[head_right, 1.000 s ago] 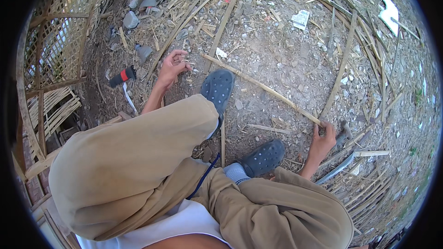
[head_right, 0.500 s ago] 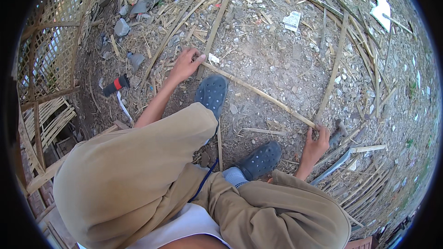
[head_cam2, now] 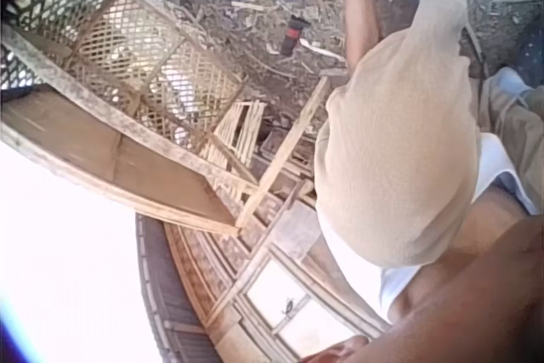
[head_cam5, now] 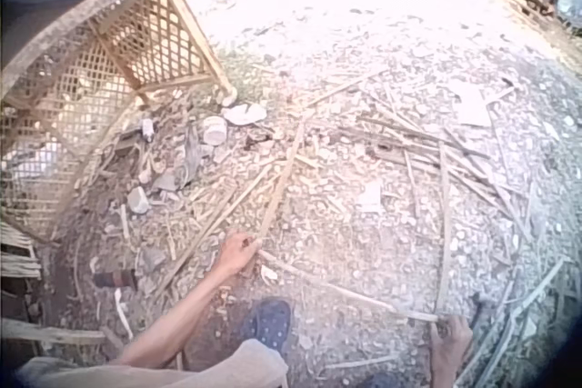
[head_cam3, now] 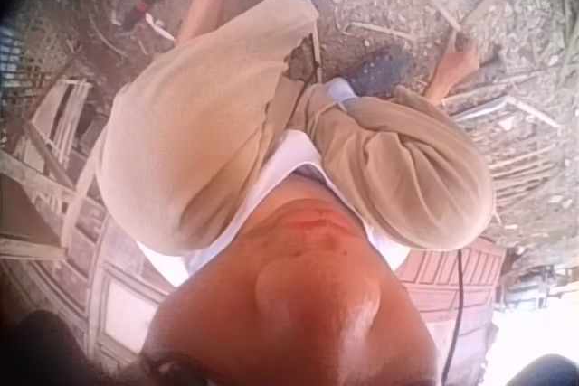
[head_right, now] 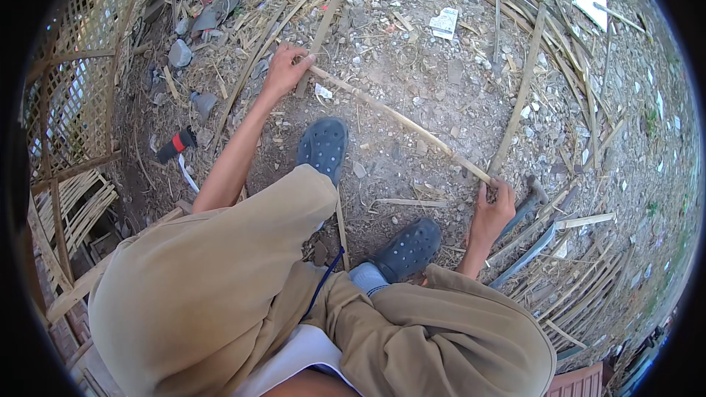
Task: The person constructs a bamboo structure by hand, using a hammer to secure bamboo strips together with small pins.
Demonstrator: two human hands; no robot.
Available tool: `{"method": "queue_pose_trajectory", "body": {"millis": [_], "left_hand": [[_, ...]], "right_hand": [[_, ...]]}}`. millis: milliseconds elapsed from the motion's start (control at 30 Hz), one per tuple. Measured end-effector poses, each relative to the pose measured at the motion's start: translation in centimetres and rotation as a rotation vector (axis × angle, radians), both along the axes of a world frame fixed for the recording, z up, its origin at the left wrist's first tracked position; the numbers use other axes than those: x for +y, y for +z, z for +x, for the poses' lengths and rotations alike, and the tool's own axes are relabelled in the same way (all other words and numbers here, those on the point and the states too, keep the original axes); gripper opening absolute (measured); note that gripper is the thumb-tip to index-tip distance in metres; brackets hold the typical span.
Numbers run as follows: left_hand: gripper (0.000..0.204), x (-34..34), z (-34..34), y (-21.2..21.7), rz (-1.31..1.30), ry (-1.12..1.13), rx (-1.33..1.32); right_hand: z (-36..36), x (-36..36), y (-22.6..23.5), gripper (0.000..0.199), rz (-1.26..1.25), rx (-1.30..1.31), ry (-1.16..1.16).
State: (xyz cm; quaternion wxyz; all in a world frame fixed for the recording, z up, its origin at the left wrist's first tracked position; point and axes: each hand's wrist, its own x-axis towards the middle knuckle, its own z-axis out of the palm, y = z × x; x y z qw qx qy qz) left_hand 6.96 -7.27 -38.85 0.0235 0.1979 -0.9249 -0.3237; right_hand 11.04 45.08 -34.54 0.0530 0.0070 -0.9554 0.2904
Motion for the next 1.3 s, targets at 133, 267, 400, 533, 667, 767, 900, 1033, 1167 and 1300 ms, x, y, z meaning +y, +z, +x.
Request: {"method": "queue_pose_trajectory", "body": {"millis": [133, 267, 400, 533, 667, 767, 900, 1033, 1167, 1300], "left_hand": [[0.038, 0.1, -1.4, 1.1, -0.008, -0.076, -0.281], [0.03, 0.4, 1.2, -0.5, -0.07, -0.08, -0.124], [0.025, 1.2, 2.4, -0.9, 0.056, -0.045, -0.15], [0.02, -1.1, 4.4, -1.5, 0.054, -0.14, -0.025], [0.02, -1.1, 4.9, -1.7, 0.091, -0.162, -0.112], [0.017, -0.9, 5.0, -1.7, 0.117, -0.2, -0.021], [0.02, -0.3, 5.1, -2.5, 0.158, -0.209, -0.017], [0.018, -2.5, 6.3, -3.6, 0.142, -0.226, 0.004], [0.019, -1.4, 5.8, -3.3, 0.085, -0.215, 0.009], [0.021, -0.5, 5.5, -3.3, 0.05, -0.241, 0.039]], "right_hand": [[-1.3, 0.2, 0.2, 0.023, -0.034, -0.032, 0.005], [-1.8, 1.1, 0.2, 0.024, -0.032, -0.085, 0.023], [-1.8, 2.2, 0.1, 0.025, -0.037, -0.116, -0.016], [-1.7, 2.5, -1.8, 0.026, -0.156, -0.128, -0.067], [-2.3, 3.9, -3.8, 0.029, -0.374, -0.208, -0.193], [-2.7, 3.3, -3.3, 0.03, -0.402, -0.192, -0.219], [-2.9, 3.8, -2.7, 0.025, -0.342, -0.159, -0.195], [-2.6, 2.8, -2.8, 0.021, -0.422, -0.148, -0.178], [-2.4, 3.1, -2.6, 0.017, -0.428, -0.053, -0.153], [-1.8, 3.6, -3.0, 0.017, -0.264, 0.101, -0.07]]}}
